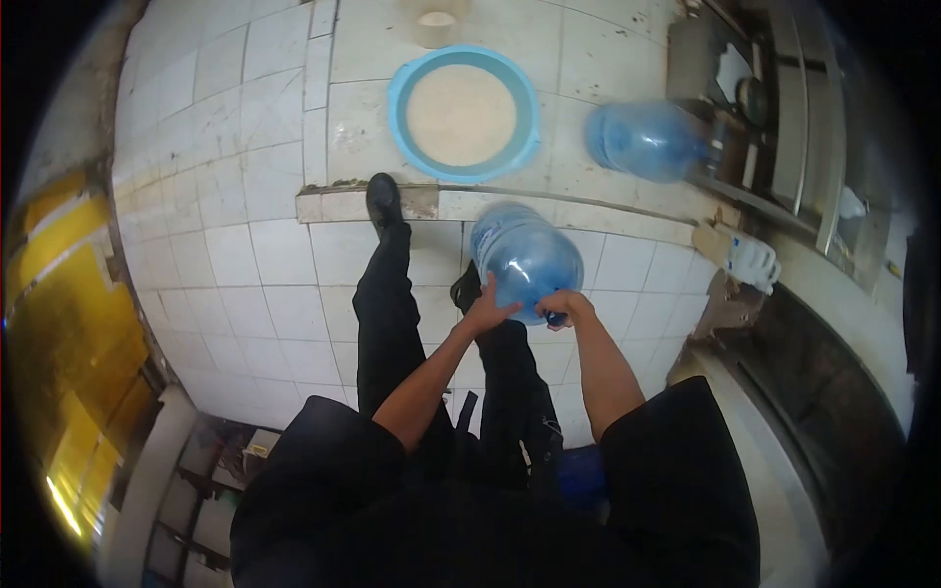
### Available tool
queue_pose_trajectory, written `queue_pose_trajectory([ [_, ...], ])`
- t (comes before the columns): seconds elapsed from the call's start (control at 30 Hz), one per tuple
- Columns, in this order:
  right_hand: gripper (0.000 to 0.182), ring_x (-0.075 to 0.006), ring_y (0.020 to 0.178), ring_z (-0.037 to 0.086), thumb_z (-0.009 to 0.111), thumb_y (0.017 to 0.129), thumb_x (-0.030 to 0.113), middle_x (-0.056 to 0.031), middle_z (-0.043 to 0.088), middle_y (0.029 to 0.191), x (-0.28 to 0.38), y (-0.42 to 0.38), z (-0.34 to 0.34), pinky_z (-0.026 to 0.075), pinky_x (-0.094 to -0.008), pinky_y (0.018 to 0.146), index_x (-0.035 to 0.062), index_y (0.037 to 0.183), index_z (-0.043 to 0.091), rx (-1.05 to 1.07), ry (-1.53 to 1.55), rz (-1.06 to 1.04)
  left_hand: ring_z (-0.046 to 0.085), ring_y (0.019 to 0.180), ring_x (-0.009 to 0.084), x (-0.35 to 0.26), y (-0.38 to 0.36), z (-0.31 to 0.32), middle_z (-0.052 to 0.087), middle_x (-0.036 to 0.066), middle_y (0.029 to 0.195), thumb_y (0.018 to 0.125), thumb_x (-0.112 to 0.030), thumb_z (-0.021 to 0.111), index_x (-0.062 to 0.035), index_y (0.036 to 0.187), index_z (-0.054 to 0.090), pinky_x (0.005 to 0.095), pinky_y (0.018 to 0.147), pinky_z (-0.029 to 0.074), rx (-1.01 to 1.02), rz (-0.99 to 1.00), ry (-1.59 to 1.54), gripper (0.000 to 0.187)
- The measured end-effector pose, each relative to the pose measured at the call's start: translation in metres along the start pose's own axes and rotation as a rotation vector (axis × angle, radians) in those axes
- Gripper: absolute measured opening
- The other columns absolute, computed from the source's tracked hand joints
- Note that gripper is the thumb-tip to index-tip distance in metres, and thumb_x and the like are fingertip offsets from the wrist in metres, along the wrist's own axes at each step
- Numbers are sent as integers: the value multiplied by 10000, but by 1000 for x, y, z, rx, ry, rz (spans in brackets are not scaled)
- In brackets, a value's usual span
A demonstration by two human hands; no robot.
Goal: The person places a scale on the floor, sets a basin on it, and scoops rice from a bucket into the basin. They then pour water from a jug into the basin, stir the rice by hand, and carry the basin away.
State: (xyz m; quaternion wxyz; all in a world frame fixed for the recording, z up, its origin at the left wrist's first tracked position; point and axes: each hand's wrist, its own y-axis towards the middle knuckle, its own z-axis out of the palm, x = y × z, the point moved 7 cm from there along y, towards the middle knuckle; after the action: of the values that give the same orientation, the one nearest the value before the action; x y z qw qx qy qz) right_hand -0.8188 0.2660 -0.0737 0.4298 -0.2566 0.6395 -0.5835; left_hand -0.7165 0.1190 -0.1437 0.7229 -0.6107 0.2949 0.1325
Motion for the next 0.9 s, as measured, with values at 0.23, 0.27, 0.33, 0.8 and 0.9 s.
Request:
queue_pose_trajectory([
  [0.23, 251, -219, 488, 623, 722, 688, 173, -112, 572, 637, 44, 0, -42, 343, -247, 312, 75, 778, 509, 28, 150, -41, 285, 1412, 403, -40, 15, -46, 198, 302, 1538, 824, -583, 646, -149, 1541, -78, 397, 1144, 273, -49, 59, 20, 1107],
  [0.27, 251, -219, 488, 623, 722, 688, 173, -112, 572, 637, 46, -4, -44, 343, -247, 312, 75, 778, 509, 21, 144, -47, 287, 1409, 410, -44, 16, -48, 201, 308, 1534, 831, -576, 641, -155, 1540, -79, 396, 1142, 276, -25, 59, 45, 1095],
  [0.33, 268, -221, 491, 625, 741, 687, 185, -124, 584, 645, 58, -20, -52, 367, -249, 311, 70, 772, 514, 23, 51, -29, 309, 1385, 441, -46, 24, -51, 197, 343, 1515, 842, -543, 638, -113, 1539, -47, 392, 1137, 286, -29, 103, 50, 1068],
  [0.8, 479, -313, 1023, 606, 797, 711, 199, -174, 594, 1092, 23, -35, -44, 487, -399, 903, 99, 1144, 617, -963, 205, -699, 658, 838, 322, -91, -52, -34, 705, 76, 897, 802, -295, 670, -107, 859, 713, 453, 779, 508, 19, 416, 492, 201],
  [0.9, 455, -347, 1011, 605, 762, 713, 199, -146, 583, 1140, 22, -36, -41, 501, -438, 852, 134, 1140, 618, -1014, 240, -709, 560, 1187, 308, -128, -135, 16, 698, 25, 1076, 789, -407, 699, -197, 962, 726, 500, 998, 401, 479, 694, 443, 274],
])
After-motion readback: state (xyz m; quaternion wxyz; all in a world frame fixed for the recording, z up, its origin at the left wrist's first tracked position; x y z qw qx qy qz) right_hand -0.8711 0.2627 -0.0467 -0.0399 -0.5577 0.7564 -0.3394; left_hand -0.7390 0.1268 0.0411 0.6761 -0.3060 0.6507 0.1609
